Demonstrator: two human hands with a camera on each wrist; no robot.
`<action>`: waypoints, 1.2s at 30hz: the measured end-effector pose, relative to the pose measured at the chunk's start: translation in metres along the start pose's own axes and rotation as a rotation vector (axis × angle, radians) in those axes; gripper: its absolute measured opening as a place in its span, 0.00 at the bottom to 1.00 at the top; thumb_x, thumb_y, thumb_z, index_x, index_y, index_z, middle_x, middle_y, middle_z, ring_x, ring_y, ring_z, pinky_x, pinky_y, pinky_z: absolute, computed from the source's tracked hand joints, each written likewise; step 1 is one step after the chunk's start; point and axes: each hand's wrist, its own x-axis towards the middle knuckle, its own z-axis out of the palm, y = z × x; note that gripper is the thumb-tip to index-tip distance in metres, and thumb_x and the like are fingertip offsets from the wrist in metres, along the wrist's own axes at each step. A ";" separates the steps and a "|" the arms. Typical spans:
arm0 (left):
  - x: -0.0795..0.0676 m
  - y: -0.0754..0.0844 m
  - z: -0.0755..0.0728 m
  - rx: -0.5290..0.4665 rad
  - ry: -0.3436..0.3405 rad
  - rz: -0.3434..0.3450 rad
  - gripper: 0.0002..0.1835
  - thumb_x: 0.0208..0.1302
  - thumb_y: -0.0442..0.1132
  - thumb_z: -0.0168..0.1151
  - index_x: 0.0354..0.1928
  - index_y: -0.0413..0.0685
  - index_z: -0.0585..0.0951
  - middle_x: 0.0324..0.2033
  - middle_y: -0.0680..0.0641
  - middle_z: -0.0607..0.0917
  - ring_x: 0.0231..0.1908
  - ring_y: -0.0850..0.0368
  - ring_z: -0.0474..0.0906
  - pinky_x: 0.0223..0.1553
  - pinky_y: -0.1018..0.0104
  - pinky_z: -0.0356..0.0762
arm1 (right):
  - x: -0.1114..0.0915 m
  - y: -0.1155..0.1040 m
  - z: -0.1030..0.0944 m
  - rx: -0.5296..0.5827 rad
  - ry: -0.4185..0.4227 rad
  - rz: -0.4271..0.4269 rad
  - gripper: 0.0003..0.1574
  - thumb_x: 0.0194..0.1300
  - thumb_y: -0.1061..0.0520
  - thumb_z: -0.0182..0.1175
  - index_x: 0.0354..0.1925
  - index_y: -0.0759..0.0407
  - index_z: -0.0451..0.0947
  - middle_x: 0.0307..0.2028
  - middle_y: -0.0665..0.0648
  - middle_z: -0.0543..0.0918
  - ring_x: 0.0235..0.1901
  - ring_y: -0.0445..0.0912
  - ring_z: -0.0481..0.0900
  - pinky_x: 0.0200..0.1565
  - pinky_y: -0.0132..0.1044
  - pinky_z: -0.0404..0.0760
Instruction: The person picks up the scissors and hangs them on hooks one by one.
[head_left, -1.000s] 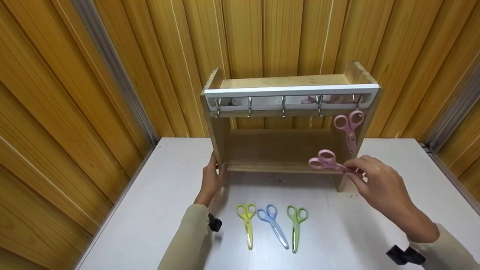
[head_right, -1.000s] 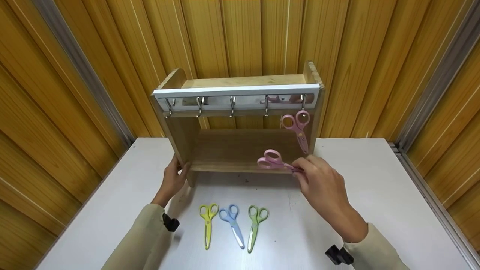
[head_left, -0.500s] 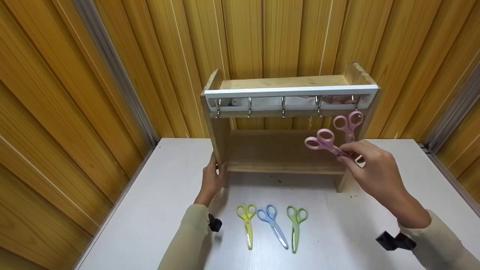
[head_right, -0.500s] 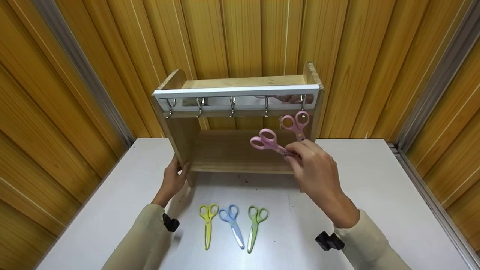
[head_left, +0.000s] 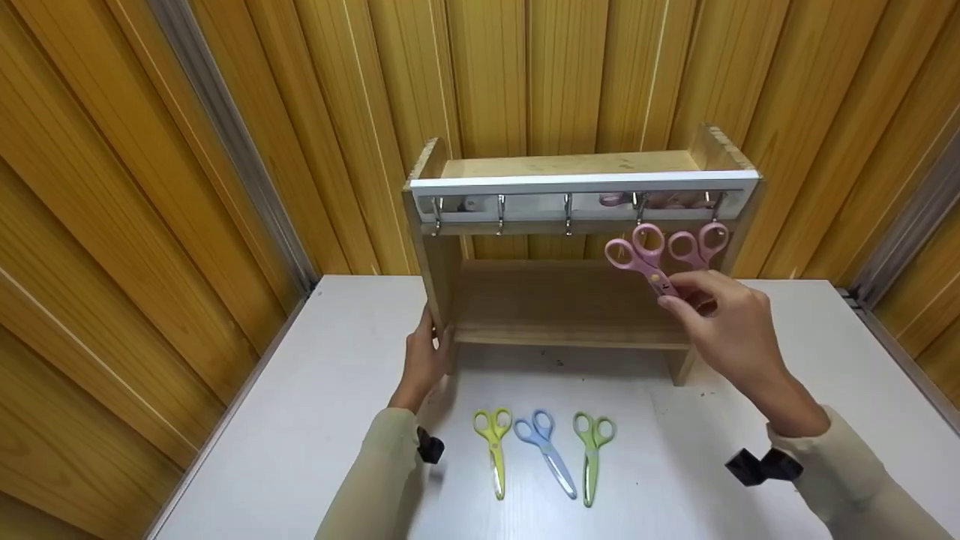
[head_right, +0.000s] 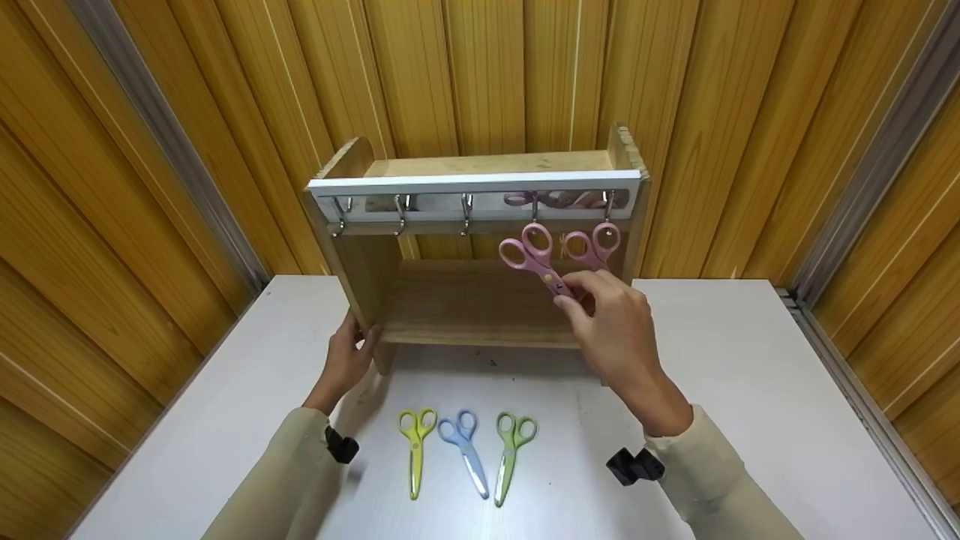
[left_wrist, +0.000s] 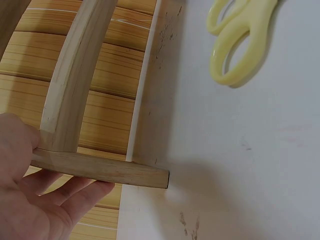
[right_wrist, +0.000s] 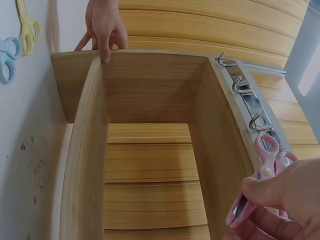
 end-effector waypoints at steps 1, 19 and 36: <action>0.000 0.000 0.000 -0.002 0.000 -0.005 0.34 0.77 0.32 0.55 0.80 0.43 0.56 0.70 0.37 0.73 0.64 0.42 0.77 0.63 0.51 0.79 | 0.000 0.000 0.001 0.006 0.000 0.008 0.13 0.59 0.66 0.75 0.44 0.63 0.88 0.32 0.56 0.87 0.30 0.42 0.78 0.35 0.11 0.73; -0.001 -0.002 -0.001 -0.008 0.007 0.015 0.34 0.77 0.31 0.54 0.80 0.44 0.56 0.70 0.37 0.73 0.64 0.43 0.77 0.63 0.52 0.80 | 0.000 0.002 0.021 0.049 -0.012 0.121 0.12 0.62 0.62 0.74 0.45 0.64 0.88 0.33 0.58 0.88 0.31 0.47 0.80 0.32 0.13 0.73; 0.000 -0.002 0.001 -0.002 0.012 0.036 0.34 0.77 0.32 0.55 0.80 0.43 0.56 0.69 0.36 0.74 0.64 0.42 0.78 0.62 0.51 0.80 | -0.001 0.008 0.032 0.025 -0.027 0.146 0.08 0.64 0.63 0.71 0.42 0.64 0.87 0.31 0.58 0.88 0.29 0.48 0.80 0.31 0.15 0.71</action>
